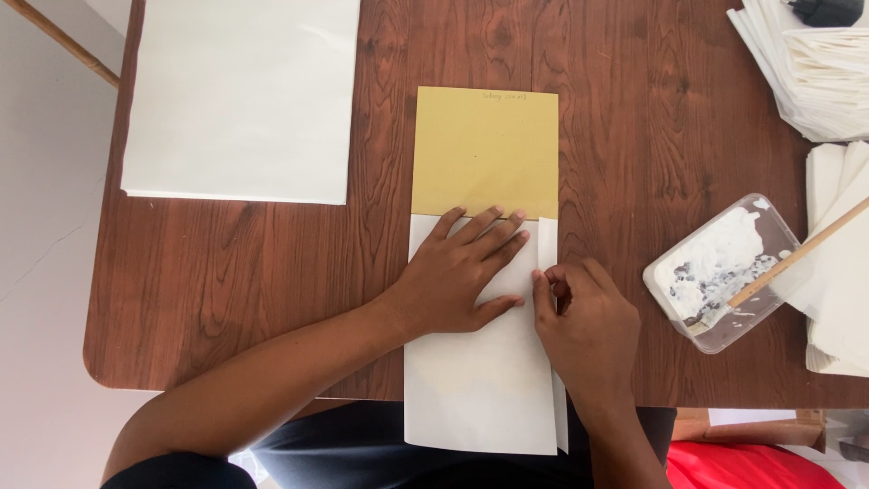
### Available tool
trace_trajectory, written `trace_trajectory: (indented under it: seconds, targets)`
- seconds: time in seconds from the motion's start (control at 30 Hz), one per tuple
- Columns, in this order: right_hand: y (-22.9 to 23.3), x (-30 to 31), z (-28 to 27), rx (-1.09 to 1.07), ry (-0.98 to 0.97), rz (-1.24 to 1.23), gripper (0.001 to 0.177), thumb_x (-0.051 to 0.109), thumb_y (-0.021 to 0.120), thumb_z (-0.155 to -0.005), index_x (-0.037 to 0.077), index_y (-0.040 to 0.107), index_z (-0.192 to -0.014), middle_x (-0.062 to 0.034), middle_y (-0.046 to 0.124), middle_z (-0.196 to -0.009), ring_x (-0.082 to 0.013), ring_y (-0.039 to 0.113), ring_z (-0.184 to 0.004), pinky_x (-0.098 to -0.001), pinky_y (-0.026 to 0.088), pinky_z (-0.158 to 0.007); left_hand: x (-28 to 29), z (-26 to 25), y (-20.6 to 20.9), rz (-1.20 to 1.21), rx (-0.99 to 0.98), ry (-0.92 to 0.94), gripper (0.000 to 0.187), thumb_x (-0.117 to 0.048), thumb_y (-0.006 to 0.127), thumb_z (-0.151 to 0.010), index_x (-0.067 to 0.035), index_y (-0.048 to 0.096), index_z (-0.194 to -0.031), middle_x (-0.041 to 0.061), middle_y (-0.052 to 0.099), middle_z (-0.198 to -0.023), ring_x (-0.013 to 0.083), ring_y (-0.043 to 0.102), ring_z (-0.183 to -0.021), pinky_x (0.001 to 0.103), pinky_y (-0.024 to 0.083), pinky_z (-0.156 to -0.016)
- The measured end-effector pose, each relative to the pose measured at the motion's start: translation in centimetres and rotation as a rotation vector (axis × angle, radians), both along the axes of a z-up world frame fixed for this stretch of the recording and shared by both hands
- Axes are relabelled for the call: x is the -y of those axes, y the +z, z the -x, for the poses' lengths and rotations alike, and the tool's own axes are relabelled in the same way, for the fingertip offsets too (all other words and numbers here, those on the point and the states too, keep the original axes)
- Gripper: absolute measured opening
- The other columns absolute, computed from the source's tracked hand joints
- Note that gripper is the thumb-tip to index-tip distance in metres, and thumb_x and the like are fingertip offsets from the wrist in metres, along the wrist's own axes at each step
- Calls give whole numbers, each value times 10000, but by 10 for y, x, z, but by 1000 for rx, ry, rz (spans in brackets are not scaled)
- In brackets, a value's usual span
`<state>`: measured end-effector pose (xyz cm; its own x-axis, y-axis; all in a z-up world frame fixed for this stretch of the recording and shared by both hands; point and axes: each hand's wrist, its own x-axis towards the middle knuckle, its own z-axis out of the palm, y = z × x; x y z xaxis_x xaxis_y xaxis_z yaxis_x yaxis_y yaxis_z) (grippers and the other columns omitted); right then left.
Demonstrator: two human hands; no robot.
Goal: Folding a sheet of paper over a cardboard template and applying glue to the edges using a brush.
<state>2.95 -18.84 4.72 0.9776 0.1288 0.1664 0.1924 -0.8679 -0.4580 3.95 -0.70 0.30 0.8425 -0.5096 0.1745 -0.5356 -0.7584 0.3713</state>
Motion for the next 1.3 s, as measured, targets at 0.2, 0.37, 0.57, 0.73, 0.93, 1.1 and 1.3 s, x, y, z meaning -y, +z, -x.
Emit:
trace_trajectory:
  seconds: [0.2, 0.37, 0.57, 0.73, 0.93, 1.1, 1.3]
  targets:
    - [4, -2, -1, -8, 36, 46, 100, 36, 788, -891, 26, 755, -797, -137, 678, -709, -262, 680, -591, -297, 500, -425, 2, 0, -1, -11, -9, 6, 692, -542, 628, -940, -81, 551, -1451, 135, 538, -1509, 331, 466, -1422, 616, 307, -1160]
    - [5, 0, -3, -18, 62, 98, 67, 53, 786, -888, 41, 770, -824, -134, 710, -765, -267, 707, -658, -311, 522, -479, 3, 0, 1, -12, -12, 1, 677, -515, 631, -949, -68, 545, -1451, 146, 542, -1495, 338, 470, -1414, 620, 316, -1152]
    - [4, 3, -2, -28, 61, 102, 56, 88, 793, -895, 63, 782, -846, -130, 721, -824, -286, 713, -717, -339, 538, -545, 4, 1, -1, -39, 4, 19, 689, -532, 615, -954, -72, 533, -1460, 138, 530, -1506, 332, 462, -1424, 619, 316, -1156]
    - [8, 1, -4, 5, 97, 138, 51, 71, 812, -854, 38, 775, -842, -145, 710, -945, -340, 707, -845, -435, 559, -642, 5, 2, 0, -56, 9, 29, 694, -537, 600, -960, -76, 520, -1472, 134, 515, -1522, 329, 452, -1434, 619, 313, -1161]
    - [1, 9, -2, -22, 172, 113, 24, 126, 759, -864, 110, 749, -850, -102, 715, -1322, -411, 622, -1212, -583, 505, -908, 7, 1, -8, -86, 18, 31, 706, -549, 563, -960, -57, 522, -1466, 131, 512, -1517, 319, 450, -1430, 609, 305, -1163]
    - [-15, 28, -6, -52, 245, 7, 279, 117, 479, -996, 150, 667, -1198, 42, 662, -1407, -223, 554, -1223, -497, 374, -1035, 8, -1, -17, -2, 299, 74, 687, -533, 550, -973, 34, 597, -1358, 101, 511, -1471, 282, 514, -1298, 510, 425, -1047]
    - [-29, 32, -17, 96, 272, 16, 335, -18, 625, -983, 182, 718, -1235, 3, 723, -1294, -257, 617, -1171, -409, 433, -931, 7, -3, -9, -90, 36, 44, 710, -525, 552, -967, -40, 499, -1483, 130, 487, -1502, 310, 436, -1419, 588, 317, -1158]
